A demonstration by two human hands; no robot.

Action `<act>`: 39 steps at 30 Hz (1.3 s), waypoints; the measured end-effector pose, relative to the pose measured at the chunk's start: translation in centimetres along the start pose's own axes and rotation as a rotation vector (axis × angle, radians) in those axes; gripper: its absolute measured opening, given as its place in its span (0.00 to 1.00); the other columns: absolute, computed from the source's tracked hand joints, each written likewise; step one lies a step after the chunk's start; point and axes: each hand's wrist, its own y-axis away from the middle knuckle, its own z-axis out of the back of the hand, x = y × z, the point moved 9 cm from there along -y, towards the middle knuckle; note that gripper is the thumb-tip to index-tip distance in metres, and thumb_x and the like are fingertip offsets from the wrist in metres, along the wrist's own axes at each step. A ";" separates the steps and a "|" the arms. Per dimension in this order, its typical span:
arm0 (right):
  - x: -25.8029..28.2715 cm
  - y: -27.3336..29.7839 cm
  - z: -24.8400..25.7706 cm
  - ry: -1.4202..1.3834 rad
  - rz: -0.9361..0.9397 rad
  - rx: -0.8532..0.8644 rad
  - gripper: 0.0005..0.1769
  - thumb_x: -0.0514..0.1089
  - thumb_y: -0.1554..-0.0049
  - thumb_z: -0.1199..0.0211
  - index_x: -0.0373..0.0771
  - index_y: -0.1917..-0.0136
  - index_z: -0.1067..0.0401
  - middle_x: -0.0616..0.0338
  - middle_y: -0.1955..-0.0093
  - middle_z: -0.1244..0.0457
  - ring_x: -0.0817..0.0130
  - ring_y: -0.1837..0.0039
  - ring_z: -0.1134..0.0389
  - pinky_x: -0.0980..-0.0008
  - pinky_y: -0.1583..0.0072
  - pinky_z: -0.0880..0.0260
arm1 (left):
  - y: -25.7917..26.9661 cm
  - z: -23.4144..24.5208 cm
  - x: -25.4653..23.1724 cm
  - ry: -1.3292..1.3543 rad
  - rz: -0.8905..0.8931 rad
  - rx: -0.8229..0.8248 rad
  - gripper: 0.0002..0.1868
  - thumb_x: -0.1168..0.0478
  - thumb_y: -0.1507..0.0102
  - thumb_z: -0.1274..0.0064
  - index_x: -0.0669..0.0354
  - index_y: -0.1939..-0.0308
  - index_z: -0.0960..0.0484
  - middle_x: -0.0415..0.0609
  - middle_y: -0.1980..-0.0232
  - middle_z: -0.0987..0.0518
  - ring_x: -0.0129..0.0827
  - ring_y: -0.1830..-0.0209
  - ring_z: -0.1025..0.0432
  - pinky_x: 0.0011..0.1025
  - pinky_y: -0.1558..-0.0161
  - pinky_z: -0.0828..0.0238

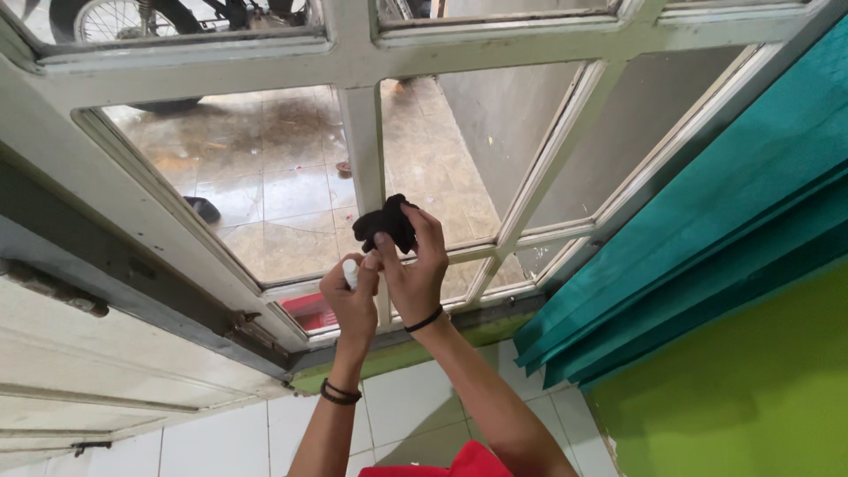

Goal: The person wipes the glass panes and wooden frame of a door using a black cloth and a spray bottle.

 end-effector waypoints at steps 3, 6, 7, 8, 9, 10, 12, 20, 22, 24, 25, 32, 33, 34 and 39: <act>0.7 -0.5 0.5 0.074 0.149 -0.032 0.21 0.36 0.42 0.31 0.31 0.36 0.29 0.50 0.39 0.35 0.62 0.39 0.30 0.66 0.43 0.27 | 0.3 0.5 0.0 -0.045 0.036 -0.050 0.18 0.57 0.31 0.47 0.64 0.73 0.22 0.37 0.81 0.34 0.18 0.80 0.42 0.24 0.76 0.51; -1.3 -0.6 0.8 -0.001 0.078 0.045 0.19 0.34 0.40 0.34 0.34 0.36 0.28 0.52 0.40 0.33 0.68 0.43 0.28 0.72 0.49 0.23 | 0.5 0.6 -0.4 -0.035 0.016 -0.110 0.17 0.57 0.30 0.48 0.63 0.70 0.21 0.37 0.79 0.31 0.18 0.79 0.39 0.24 0.75 0.47; -1.9 -0.6 1.1 -0.002 0.078 0.046 0.19 0.34 0.40 0.34 0.34 0.36 0.28 0.52 0.40 0.33 0.68 0.43 0.28 0.72 0.49 0.23 | 0.7 0.4 -0.5 -0.035 0.016 -0.111 0.17 0.57 0.30 0.48 0.63 0.70 0.21 0.37 0.79 0.31 0.18 0.79 0.39 0.24 0.75 0.47; -3.3 -0.6 1.1 -0.058 0.004 0.092 0.18 0.33 0.41 0.34 0.33 0.37 0.27 0.54 0.42 0.32 0.69 0.46 0.28 0.73 0.50 0.24 | 0.9 0.3 -0.3 -0.085 0.039 -0.137 0.16 0.56 0.30 0.49 0.64 0.68 0.21 0.37 0.79 0.31 0.19 0.78 0.39 0.24 0.75 0.47; -4.6 -0.6 1.0 -0.114 -0.066 0.134 0.18 0.32 0.42 0.34 0.33 0.38 0.26 0.55 0.45 0.31 0.71 0.49 0.28 0.73 0.51 0.24 | 0.9 0.1 -0.1 -0.134 0.058 -0.159 0.16 0.56 0.30 0.49 0.64 0.67 0.21 0.38 0.78 0.32 0.20 0.78 0.39 0.25 0.75 0.46; -5.1 -0.4 1.7 -0.116 -0.062 0.131 0.18 0.32 0.42 0.34 0.33 0.38 0.26 0.55 0.45 0.31 0.71 0.49 0.28 0.73 0.51 0.24 | 1.2 -0.4 -0.1 -0.133 0.053 -0.157 0.16 0.56 0.30 0.49 0.64 0.67 0.21 0.38 0.78 0.32 0.20 0.78 0.39 0.25 0.75 0.46; -7.9 1.6 2.0 -0.361 -0.356 0.198 0.18 0.31 0.38 0.37 0.30 0.35 0.25 0.54 0.52 0.33 0.71 0.54 0.35 0.73 0.56 0.32 | 2.2 -1.6 0.3 0.023 0.068 -0.141 0.14 0.56 0.28 0.52 0.64 0.59 0.23 0.41 0.71 0.29 0.21 0.72 0.36 0.24 0.70 0.41; -8.0 5.0 4.5 -0.552 -0.456 0.190 0.22 0.38 0.36 0.45 0.29 0.31 0.32 0.51 0.36 0.33 0.71 0.36 0.32 0.73 0.35 0.33 | 6.9 -7.2 0.0 -0.114 -0.088 -0.009 0.17 0.53 0.25 0.64 0.66 0.45 0.36 0.53 0.44 0.37 0.39 0.40 0.41 0.34 0.35 0.47; -8.5 5.8 5.1 -0.565 -0.516 0.207 0.23 0.43 0.35 0.47 0.31 0.29 0.34 0.51 0.33 0.34 0.70 0.34 0.33 0.72 0.33 0.34 | 8.7 -8.3 0.6 -0.139 -0.086 0.010 0.22 0.48 0.24 0.70 0.66 0.42 0.38 0.55 0.41 0.38 0.43 0.34 0.43 0.37 0.30 0.54; -7.9 6.1 5.4 -0.830 -0.486 0.215 0.29 0.48 0.35 0.49 0.30 0.26 0.37 0.52 0.30 0.37 0.69 0.30 0.35 0.72 0.28 0.39 | 9.6 -8.8 1.9 -0.128 -0.038 -0.067 0.29 0.40 0.25 0.81 0.63 0.44 0.38 0.54 0.42 0.41 0.42 0.38 0.44 0.38 0.32 0.52; -8.0 6.4 6.0 -0.829 -0.486 0.222 0.29 0.48 0.35 0.49 0.30 0.26 0.37 0.52 0.30 0.37 0.69 0.30 0.35 0.72 0.28 0.39 | 10.1 -9.0 2.2 -0.128 -0.038 -0.073 0.29 0.40 0.25 0.81 0.63 0.44 0.38 0.54 0.42 0.41 0.42 0.38 0.44 0.38 0.32 0.52; -11.1 6.9 6.6 -0.542 -0.487 0.379 0.29 0.37 0.39 0.41 0.33 0.25 0.41 0.55 0.38 0.38 0.71 0.38 0.38 0.72 0.36 0.37 | 12.1 -10.6 4.8 0.085 0.172 -0.085 0.25 0.44 0.24 0.78 0.62 0.45 0.36 0.51 0.45 0.39 0.37 0.44 0.42 0.32 0.37 0.48; -12.3 6.9 6.8 -0.597 -0.581 0.331 0.29 0.36 0.39 0.43 0.33 0.25 0.39 0.56 0.39 0.38 0.71 0.41 0.37 0.72 0.39 0.34 | 11.8 -10.9 5.0 0.121 0.210 -0.069 0.21 0.47 0.24 0.72 0.62 0.45 0.35 0.51 0.48 0.39 0.35 0.47 0.42 0.30 0.41 0.45; -12.5 6.9 6.9 -0.598 -0.577 0.336 0.29 0.36 0.39 0.43 0.33 0.25 0.39 0.56 0.39 0.38 0.71 0.41 0.37 0.72 0.39 0.34 | 11.6 -10.9 4.7 0.122 0.205 -0.074 0.21 0.47 0.24 0.72 0.62 0.45 0.35 0.51 0.48 0.39 0.35 0.47 0.42 0.30 0.41 0.45; -13.7 8.2 7.2 -0.514 -0.666 0.265 0.24 0.41 0.36 0.42 0.35 0.27 0.34 0.60 0.51 0.35 0.77 0.56 0.36 0.79 0.58 0.36 | 11.4 -9.4 5.1 0.294 0.432 -0.111 0.14 0.60 0.30 0.55 0.58 0.43 0.36 0.46 0.52 0.35 0.30 0.53 0.39 0.28 0.50 0.40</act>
